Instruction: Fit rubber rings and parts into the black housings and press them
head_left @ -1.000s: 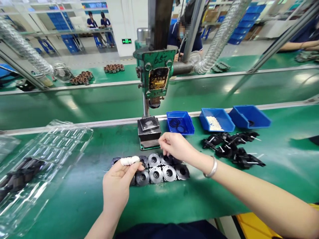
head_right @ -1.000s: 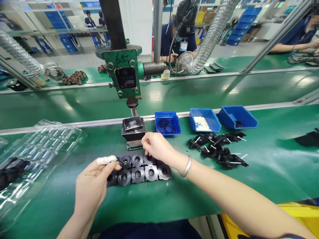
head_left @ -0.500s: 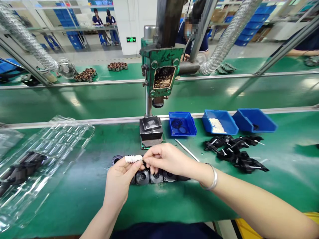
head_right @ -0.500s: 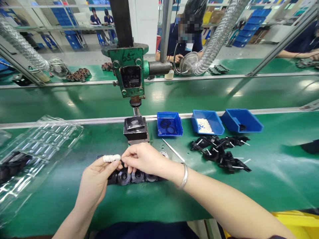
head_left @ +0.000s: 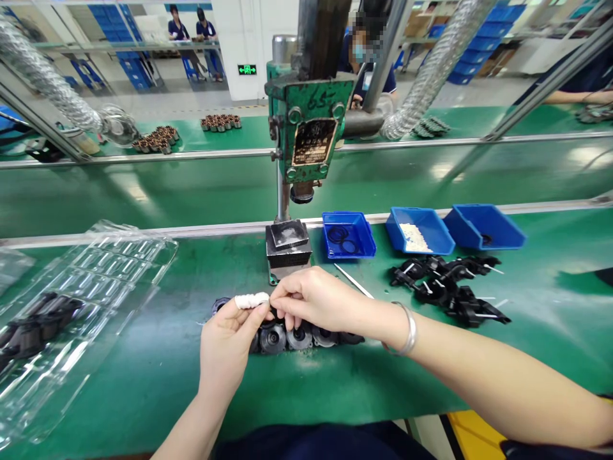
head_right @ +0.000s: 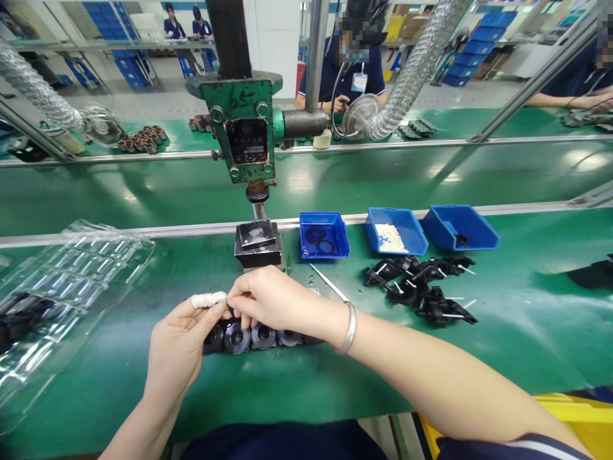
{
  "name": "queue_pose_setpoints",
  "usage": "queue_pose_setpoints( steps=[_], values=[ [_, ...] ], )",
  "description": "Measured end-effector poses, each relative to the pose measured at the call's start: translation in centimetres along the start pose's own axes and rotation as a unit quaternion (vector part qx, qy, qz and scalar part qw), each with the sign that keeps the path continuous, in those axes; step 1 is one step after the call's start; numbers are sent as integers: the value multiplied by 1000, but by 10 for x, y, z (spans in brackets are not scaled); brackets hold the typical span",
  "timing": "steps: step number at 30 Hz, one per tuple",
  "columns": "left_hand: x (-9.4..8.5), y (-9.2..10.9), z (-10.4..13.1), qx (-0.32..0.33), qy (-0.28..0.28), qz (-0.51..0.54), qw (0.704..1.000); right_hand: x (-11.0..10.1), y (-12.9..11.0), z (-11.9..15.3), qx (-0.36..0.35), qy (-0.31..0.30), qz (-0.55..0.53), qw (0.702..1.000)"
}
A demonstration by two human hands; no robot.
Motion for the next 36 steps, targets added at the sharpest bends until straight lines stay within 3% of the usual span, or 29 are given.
queue_pose_setpoints(
  steps=[11, 15, 18, 20, 23, 25, 32, 34, 36],
  values=[
    [4, -7, -2, 5, 42, 39, 998, 9, 5, -3, 24, 49, -51, 997],
    [6, -7, 2, 15, 50, 44, 998, 12, 10, -8, -5, 81, -11, 997],
    [7, -1, 8, 3, 40, 27, 999, 4, 18, -13, -6, 146, 79, 986],
    [4, 5, 8, -12, 44, 26, 999, -3, 23, -12, 13, 171, 72, 983],
    [-2, 11, -1, -28, 53, 44, 997, 2, 26, -8, 35, 101, -72, 992],
    [-4, 12, -8, -31, 48, 55, 997, 11, 23, -6, 22, 66, -111, 991],
    [-9, 12, -17, -1, 15, 9, 1000, 18, 22, -17, -11, 104, -53, 993],
    [-16, 11, -16, 19, -13, -61, 998, 14, 26, -17, 4, 88, -29, 996],
    [-26, 12, -14, 91, -11, -191, 977, 11, 32, -15, 27, 66, 24, 997]
  ],
)
Point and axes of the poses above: each hand's wrist, its own z-axis away from the middle knuckle, its own x-axis out of the palm, y = z × x, the point moved 3 cm from there along -z, towards the middle knuckle, and after that the axes turned 3 degrees about -z, right-handed, at the moved point
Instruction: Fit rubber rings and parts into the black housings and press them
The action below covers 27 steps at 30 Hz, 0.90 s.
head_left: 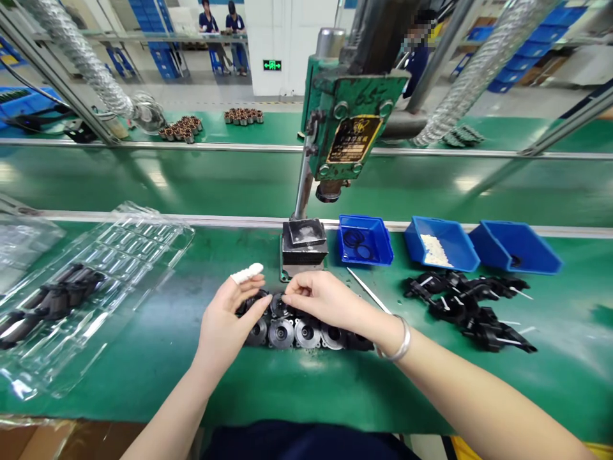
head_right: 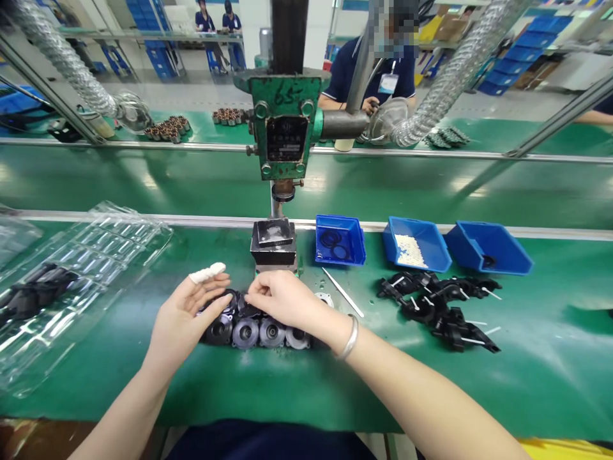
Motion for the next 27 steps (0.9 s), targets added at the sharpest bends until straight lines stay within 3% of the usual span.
queue_pose_setpoints(
  steps=[3, 5, 8, 14, 19, 27],
  values=[
    [-8, -2, 10, 158, 16, -225, 961, 1, 10, 1, -11, -2, 108, 994],
    [-5, -3, 19, 251, -22, -318, 914, 4, 15, -1, -37, 21, 160, 986],
    [4, -4, 33, 324, -88, -405, 850, 10, 19, -6, -58, 47, 196, 978],
    [8, -7, 39, 361, -84, -471, 800, 14, 22, -6, -107, 97, 259, 955],
    [7, -8, 37, 380, -93, -484, 783, 17, 27, 2, -194, 71, 288, 935],
    [7, -5, 37, 381, -124, -497, 769, 15, 24, 32, -191, 59, 364, 910]
  ],
)
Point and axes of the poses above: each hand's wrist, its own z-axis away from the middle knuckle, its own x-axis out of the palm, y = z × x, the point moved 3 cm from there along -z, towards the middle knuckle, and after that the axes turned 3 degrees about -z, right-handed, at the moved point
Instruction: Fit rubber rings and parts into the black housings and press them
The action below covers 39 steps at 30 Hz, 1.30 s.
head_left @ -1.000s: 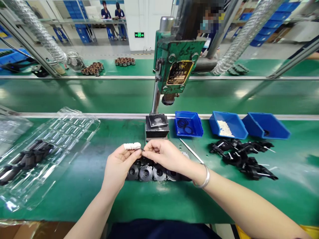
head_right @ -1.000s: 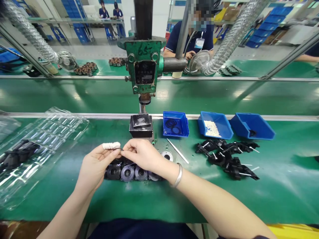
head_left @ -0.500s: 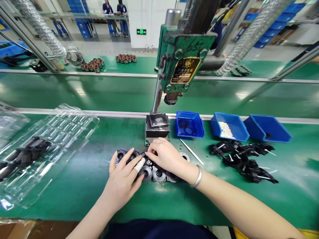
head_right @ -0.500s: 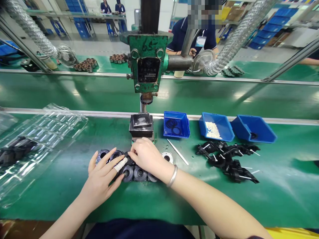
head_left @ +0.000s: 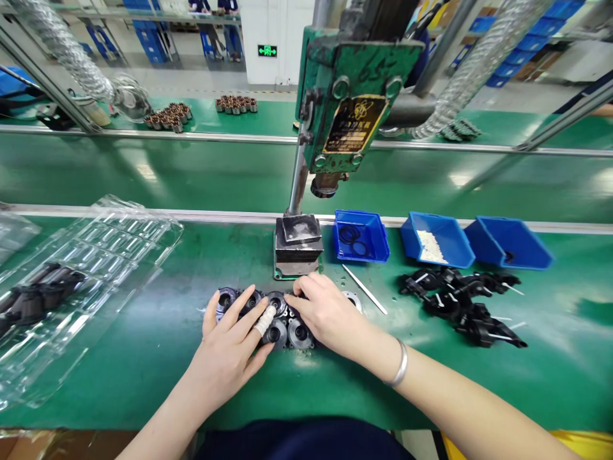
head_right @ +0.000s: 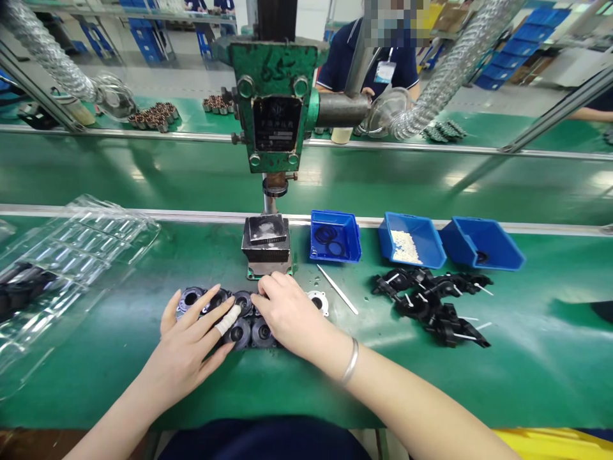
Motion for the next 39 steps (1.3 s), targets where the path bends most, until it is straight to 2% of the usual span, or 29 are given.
queue_pose_setpoints(
  steps=[3, 6, 9, 11, 14, 16, 17, 18, 20, 22, 24, 28, 30, 32, 34, 35, 37, 39],
  values=[
    [0, 2, 1, -5, -3, 8, 1000, 3, -9, 13, -25, -2, 41, 999],
    [2, 3, 3, -37, 16, 46, 998, 9, -18, 20, -71, 7, 65, 995],
    [7, 4, 5, -51, 32, 72, 996, 8, -24, 20, -88, 25, 50, 995],
    [9, 6, 6, -48, 39, 81, 995, 0, -22, 22, -84, 46, 15, 995],
    [11, 5, 7, -51, 51, 92, 993, -22, -1, 34, -48, 124, -37, 990],
    [10, 4, 7, -49, 51, 91, 993, -37, 25, 51, 2, 173, -19, 985],
    [10, 3, 7, -46, 49, 92, 993, -42, 41, 62, 25, 171, 9, 985],
    [9, 2, 7, -42, 46, 95, 994, -44, 56, 73, 43, 147, 44, 987],
    [6, 1, 7, -39, 41, 104, 993, -42, 84, 93, 51, 56, 108, 991],
    [4, 0, 4, -48, 39, 109, 992, -33, 103, 109, 29, -34, 148, 988],
    [3, 1, 1, -57, 35, 99, 993, -25, 111, 120, -11, -79, 174, 981],
    [4, 6, -3, -36, 13, 56, 998, -19, 112, 129, -102, -74, 180, 976],
    [4, 8, -3, -41, 1, 56, 998, -22, 111, 132, -149, -71, 183, 969],
    [4, 9, -2, -58, 16, 78, 995, -29, 113, 135, -181, -68, 190, 963],
    [4, 11, 0, -66, 46, 102, 992, -38, 115, 137, -174, -40, 172, 969],
    [5, 11, 1, -70, 58, 109, 990, -44, 115, 137, -149, -6, 150, 977],
    [9, 13, 2, -83, 73, 116, 987, -58, 115, 133, -62, 103, 84, 989],
    [13, 14, 3, -98, 87, 115, 985, -68, 115, 127, 35, 214, 12, 976]
  ],
)
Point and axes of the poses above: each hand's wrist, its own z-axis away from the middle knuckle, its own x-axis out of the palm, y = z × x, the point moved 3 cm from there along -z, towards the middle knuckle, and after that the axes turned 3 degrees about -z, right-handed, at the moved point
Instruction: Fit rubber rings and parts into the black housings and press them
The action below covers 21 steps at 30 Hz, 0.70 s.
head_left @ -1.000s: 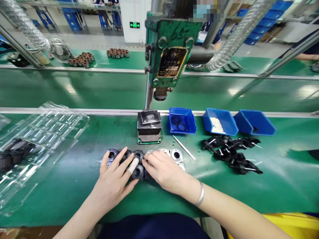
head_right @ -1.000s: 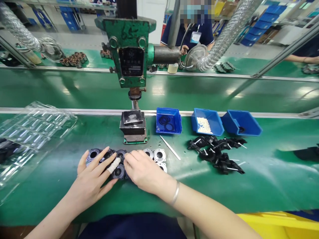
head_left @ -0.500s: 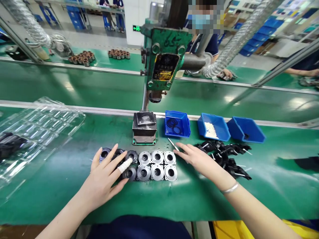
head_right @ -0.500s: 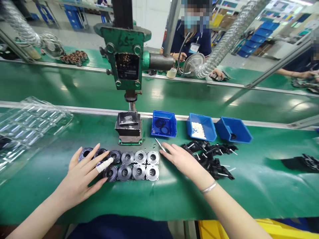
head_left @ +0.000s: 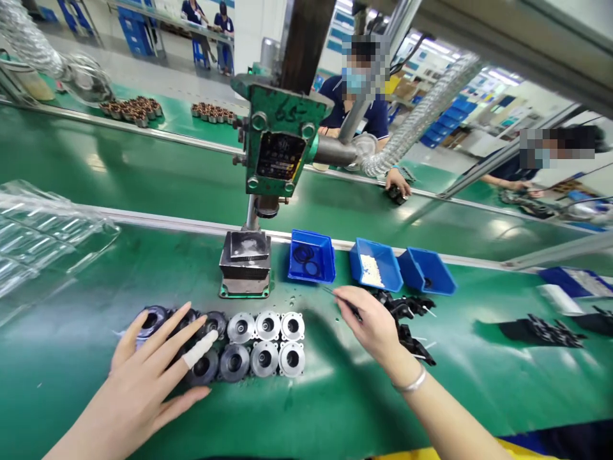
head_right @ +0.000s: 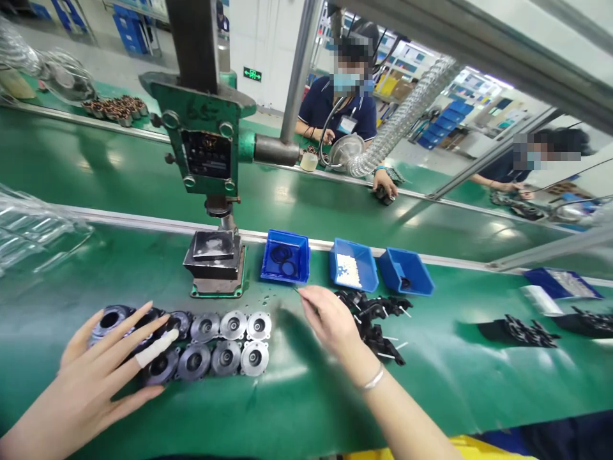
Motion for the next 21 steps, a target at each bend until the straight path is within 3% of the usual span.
queue_pose_setpoints(
  steps=[2, 6, 10, 21],
  values=[
    [5, 0, 1, -7, 11, -8, 1000, 2, -1, -8, 79, 57, -43, 994],
    [12, -4, 4, 0, 6, -26, 1000, 20, 6, -12, 147, 68, -94, 982],
    [15, -8, 5, 5, 4, -34, 999, 31, 16, -8, 166, 67, -102, 979],
    [15, -7, 4, 0, 15, -22, 1000, 35, 22, -13, 202, 66, -144, 967]
  ],
)
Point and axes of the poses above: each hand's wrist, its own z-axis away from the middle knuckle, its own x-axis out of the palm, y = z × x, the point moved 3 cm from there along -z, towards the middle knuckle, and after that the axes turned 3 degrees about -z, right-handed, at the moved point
